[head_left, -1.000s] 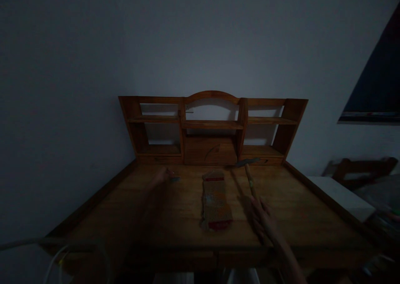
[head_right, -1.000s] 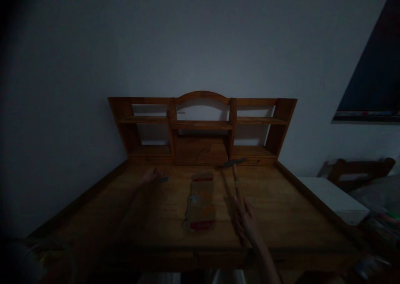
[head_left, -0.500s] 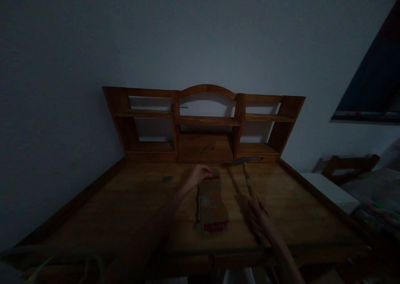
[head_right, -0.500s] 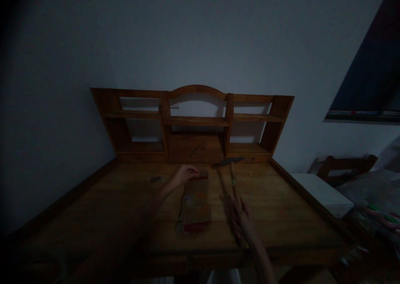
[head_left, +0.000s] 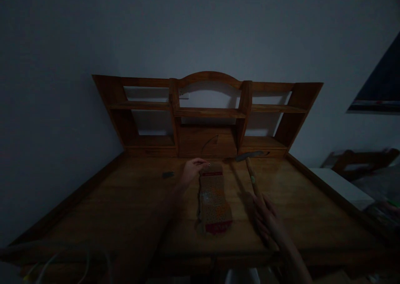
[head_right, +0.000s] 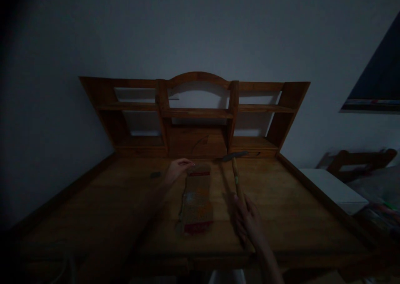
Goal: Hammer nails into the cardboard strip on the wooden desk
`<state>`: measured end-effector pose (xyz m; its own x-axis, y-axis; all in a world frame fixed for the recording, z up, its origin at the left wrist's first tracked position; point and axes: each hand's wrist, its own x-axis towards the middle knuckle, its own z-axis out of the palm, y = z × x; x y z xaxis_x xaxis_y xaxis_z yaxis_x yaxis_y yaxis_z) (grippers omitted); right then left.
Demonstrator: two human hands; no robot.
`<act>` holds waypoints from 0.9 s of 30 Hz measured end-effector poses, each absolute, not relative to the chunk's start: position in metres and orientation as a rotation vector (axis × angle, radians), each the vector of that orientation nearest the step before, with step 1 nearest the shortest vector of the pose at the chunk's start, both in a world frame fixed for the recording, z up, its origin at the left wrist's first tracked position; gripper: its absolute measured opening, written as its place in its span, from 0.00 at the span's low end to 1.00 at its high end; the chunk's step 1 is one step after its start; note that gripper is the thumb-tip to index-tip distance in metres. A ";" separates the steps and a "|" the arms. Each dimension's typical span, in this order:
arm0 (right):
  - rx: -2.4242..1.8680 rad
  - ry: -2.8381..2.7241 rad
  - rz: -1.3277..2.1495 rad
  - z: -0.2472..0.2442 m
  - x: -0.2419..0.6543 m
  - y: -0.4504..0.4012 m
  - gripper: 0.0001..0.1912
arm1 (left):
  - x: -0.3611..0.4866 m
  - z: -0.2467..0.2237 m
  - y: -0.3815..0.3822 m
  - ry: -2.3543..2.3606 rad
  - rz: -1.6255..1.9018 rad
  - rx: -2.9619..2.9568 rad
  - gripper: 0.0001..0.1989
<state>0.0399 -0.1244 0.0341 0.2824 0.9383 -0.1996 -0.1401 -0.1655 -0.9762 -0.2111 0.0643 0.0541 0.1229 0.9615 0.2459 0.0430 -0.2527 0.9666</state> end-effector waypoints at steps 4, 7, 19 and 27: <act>-1.351 -0.795 1.225 0.033 0.041 -0.126 0.27 | -0.228 0.053 0.054 1.097 1.192 1.578 0.12; -1.341 -0.814 1.242 0.027 0.044 -0.125 0.27 | -0.238 0.048 0.043 1.134 1.224 1.683 0.10; -1.367 -0.864 1.193 0.015 0.049 -0.122 0.31 | -0.235 0.043 0.031 1.147 1.259 1.977 0.05; -1.351 -0.872 1.184 0.020 0.044 -0.124 0.28 | -0.238 0.039 0.031 1.131 1.254 2.057 0.07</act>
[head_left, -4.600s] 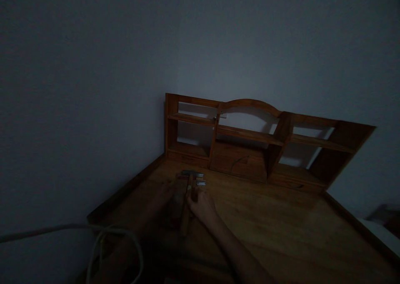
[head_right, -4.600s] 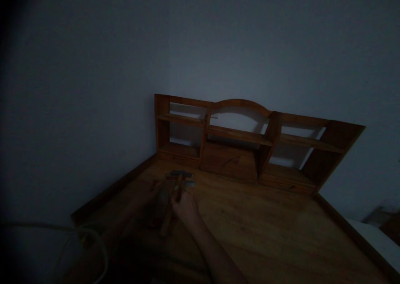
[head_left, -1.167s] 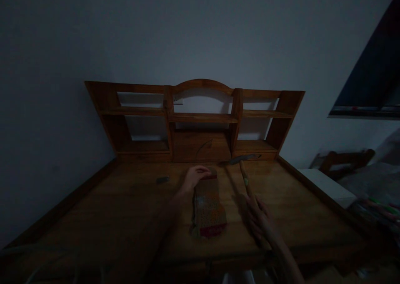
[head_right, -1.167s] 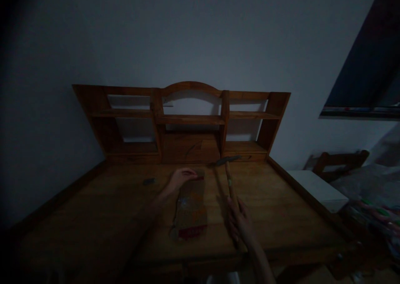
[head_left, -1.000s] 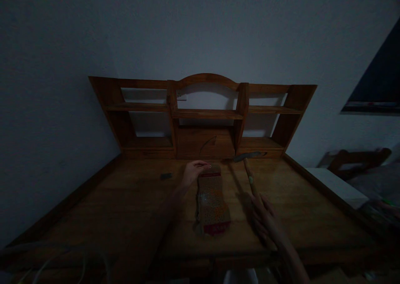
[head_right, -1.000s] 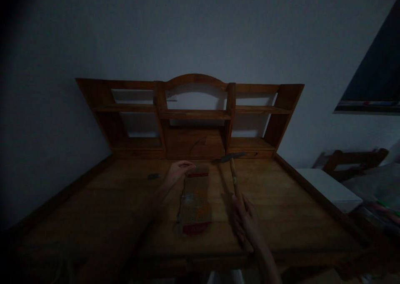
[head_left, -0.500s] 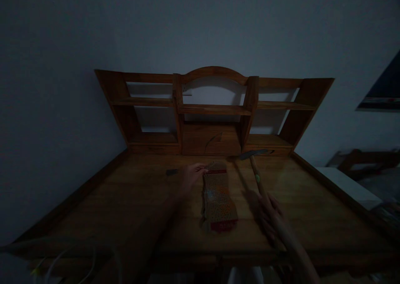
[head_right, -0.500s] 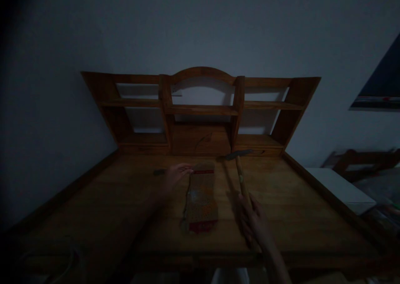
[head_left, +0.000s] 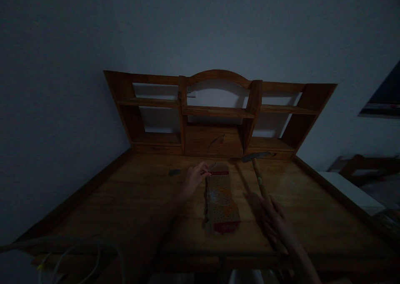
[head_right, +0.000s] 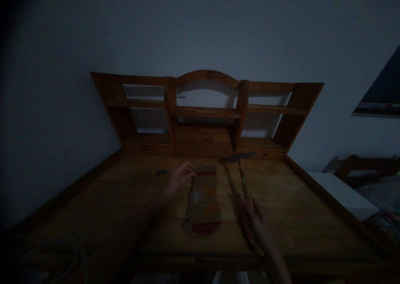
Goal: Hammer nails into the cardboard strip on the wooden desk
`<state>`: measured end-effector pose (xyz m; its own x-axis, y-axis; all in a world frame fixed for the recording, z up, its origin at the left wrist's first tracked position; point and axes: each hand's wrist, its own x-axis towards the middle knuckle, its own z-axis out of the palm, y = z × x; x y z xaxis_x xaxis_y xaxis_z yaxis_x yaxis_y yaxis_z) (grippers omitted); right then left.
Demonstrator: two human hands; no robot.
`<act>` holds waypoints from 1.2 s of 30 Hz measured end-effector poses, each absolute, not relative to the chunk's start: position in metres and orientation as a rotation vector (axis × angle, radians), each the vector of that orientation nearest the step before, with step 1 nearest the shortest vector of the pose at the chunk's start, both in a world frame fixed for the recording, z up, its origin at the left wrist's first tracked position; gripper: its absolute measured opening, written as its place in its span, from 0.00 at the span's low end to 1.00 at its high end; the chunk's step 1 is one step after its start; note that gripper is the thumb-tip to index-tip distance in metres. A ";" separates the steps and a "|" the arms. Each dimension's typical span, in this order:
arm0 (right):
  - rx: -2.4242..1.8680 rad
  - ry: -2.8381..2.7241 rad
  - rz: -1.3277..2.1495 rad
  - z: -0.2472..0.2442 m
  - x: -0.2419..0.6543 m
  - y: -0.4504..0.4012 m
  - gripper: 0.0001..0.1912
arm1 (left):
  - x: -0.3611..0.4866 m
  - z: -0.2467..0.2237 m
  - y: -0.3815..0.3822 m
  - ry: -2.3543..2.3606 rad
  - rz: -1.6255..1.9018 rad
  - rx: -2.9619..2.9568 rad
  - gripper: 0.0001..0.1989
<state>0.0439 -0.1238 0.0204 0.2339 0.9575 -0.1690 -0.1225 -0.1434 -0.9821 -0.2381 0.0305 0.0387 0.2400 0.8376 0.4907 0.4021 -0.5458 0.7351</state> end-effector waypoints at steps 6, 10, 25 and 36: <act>-1.405 -0.868 1.137 0.025 0.042 -0.125 0.30 | -0.238 0.038 0.030 1.038 1.236 2.015 0.08; -1.420 -0.880 1.142 0.029 0.039 -0.126 0.31 | -0.237 0.032 0.035 1.000 1.242 1.947 0.09; -1.493 -0.895 1.003 0.027 0.038 -0.132 0.35 | -0.237 0.024 0.041 0.907 1.268 1.794 0.17; -1.542 -0.958 0.858 0.042 0.024 -0.161 0.30 | -0.231 0.023 0.038 0.911 1.276 1.770 0.14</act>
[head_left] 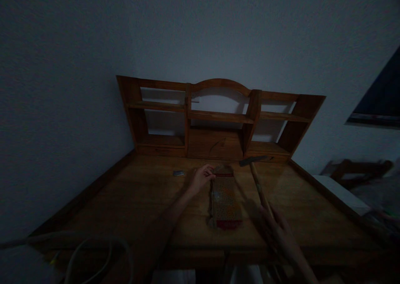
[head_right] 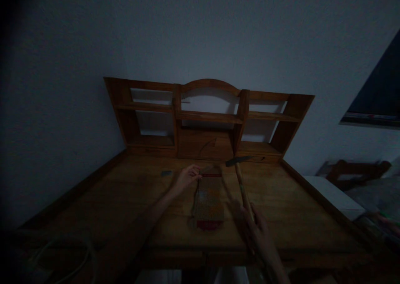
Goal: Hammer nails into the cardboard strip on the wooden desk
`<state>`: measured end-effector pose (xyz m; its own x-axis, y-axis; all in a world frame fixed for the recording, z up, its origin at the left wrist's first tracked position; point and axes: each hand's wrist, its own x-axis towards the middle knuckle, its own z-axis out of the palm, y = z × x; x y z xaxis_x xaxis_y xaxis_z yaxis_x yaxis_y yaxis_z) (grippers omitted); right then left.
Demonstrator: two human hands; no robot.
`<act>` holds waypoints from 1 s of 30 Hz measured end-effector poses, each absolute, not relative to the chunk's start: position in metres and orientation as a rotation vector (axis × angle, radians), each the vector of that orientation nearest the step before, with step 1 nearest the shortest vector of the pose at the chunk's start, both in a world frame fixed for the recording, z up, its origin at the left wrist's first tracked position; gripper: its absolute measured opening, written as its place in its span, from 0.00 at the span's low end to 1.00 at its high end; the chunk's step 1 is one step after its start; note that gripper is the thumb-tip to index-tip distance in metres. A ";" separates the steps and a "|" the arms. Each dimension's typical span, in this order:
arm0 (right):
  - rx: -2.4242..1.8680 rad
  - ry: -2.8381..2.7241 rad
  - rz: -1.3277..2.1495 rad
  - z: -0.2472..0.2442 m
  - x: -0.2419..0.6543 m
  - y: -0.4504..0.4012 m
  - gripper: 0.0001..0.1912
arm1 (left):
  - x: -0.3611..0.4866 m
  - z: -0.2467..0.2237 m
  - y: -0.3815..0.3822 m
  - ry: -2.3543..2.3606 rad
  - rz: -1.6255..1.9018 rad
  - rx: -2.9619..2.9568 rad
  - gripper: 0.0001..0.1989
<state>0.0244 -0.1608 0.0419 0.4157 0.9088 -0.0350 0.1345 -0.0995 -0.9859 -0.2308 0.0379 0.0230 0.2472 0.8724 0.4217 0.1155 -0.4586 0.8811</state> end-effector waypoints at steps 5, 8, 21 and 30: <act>-1.515 -0.955 0.889 0.046 0.022 -0.160 0.31 | -0.229 0.025 0.036 0.913 1.296 1.745 0.14; -1.514 -0.887 0.929 0.042 0.021 -0.160 0.32 | -0.227 0.026 0.035 0.918 1.295 1.712 0.14; -1.530 -1.075 0.974 0.048 -0.011 -0.174 0.31 | -0.217 0.029 0.027 0.887 1.248 1.724 0.15; -1.730 -1.165 0.598 0.021 -0.047 -0.195 0.36 | -0.219 0.027 0.027 0.930 1.248 1.754 0.15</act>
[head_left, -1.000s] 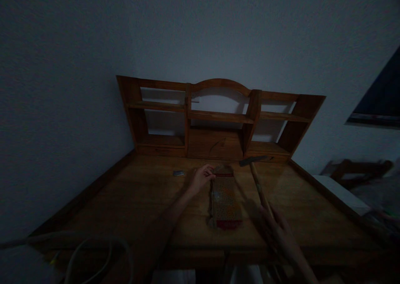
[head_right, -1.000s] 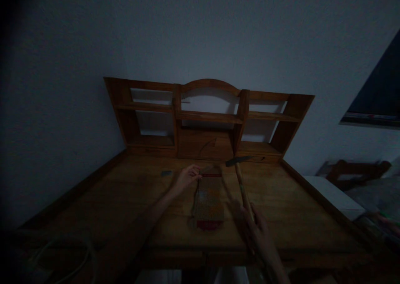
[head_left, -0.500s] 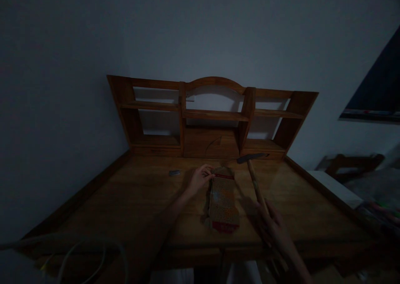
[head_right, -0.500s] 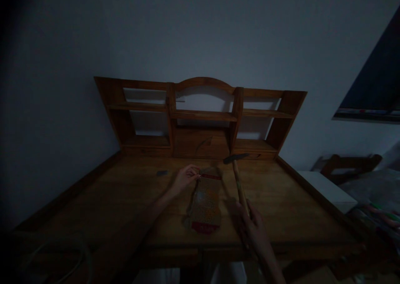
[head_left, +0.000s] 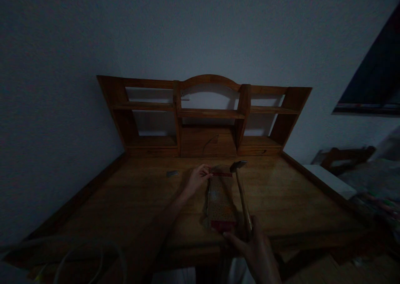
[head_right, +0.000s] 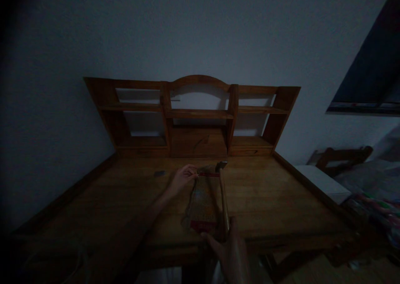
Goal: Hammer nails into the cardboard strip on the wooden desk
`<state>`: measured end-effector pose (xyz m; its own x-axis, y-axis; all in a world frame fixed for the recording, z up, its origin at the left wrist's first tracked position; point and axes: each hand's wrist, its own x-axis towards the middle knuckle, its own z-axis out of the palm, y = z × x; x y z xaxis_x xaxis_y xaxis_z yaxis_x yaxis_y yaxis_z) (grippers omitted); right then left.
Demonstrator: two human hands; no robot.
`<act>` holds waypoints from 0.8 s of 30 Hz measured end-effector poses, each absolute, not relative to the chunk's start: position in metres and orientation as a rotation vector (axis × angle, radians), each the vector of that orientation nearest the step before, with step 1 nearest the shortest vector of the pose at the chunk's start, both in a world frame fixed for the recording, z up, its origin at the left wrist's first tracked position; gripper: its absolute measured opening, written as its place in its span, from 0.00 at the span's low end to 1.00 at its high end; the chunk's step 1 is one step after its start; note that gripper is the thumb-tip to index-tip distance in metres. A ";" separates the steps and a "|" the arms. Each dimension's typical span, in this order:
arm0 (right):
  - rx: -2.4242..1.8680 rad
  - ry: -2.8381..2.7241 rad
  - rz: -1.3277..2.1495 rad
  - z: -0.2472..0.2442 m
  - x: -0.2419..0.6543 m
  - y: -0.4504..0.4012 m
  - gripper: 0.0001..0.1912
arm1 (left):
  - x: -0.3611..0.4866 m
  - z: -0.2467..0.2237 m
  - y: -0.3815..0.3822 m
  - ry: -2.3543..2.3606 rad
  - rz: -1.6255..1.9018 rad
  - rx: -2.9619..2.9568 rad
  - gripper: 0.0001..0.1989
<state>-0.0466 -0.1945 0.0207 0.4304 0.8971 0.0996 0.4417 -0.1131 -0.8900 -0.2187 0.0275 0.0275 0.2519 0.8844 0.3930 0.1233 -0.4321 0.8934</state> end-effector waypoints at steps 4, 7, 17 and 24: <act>-1.774 -1.230 0.547 0.012 -0.041 -0.192 0.34 | -0.220 0.027 0.028 0.924 1.240 1.771 0.14; -1.797 -1.235 0.494 0.012 -0.037 -0.192 0.33 | -0.220 0.027 0.028 0.893 1.236 1.771 0.14; -1.777 -1.299 0.466 0.015 -0.037 -0.196 0.32 | -0.219 0.025 0.029 0.906 1.235 1.742 0.17; -1.751 -1.365 0.560 0.006 -0.055 -0.195 0.25 | -0.220 0.021 0.033 0.871 1.251 1.725 0.15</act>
